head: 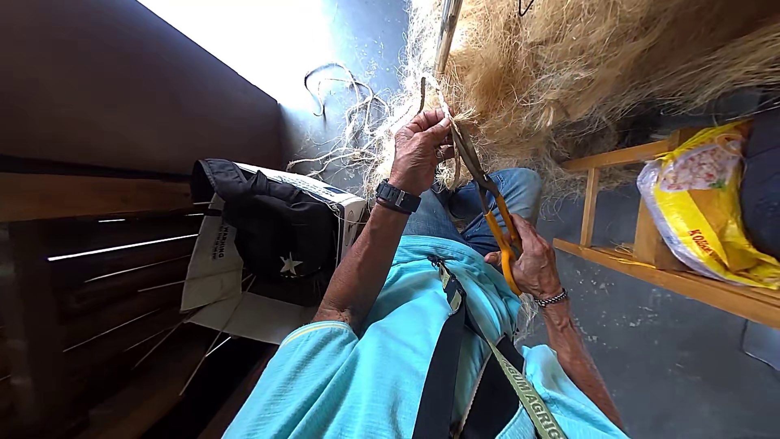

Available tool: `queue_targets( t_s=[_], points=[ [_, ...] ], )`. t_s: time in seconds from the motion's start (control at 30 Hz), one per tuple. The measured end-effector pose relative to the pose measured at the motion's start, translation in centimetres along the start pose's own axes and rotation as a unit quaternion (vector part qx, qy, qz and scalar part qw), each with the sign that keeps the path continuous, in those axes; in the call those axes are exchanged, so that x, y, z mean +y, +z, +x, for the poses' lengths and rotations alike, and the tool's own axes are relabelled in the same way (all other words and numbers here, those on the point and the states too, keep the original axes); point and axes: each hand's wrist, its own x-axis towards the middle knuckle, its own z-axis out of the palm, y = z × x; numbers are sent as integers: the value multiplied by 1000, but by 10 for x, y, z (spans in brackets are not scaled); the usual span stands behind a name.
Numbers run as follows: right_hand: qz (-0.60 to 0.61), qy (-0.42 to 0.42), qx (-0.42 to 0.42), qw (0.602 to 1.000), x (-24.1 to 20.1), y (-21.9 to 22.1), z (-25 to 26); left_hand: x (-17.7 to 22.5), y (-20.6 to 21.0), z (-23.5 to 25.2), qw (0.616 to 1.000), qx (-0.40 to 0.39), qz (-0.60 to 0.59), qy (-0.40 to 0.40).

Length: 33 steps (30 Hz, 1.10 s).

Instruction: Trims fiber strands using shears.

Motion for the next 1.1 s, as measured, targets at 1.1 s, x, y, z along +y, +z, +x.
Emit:
queue_targets(
  t_s=[1.1],
  points=[
    [9, -22, 34, 999, 0, -4, 5, -4, -8, -2, 1000, 19, 7, 14]
  ],
)
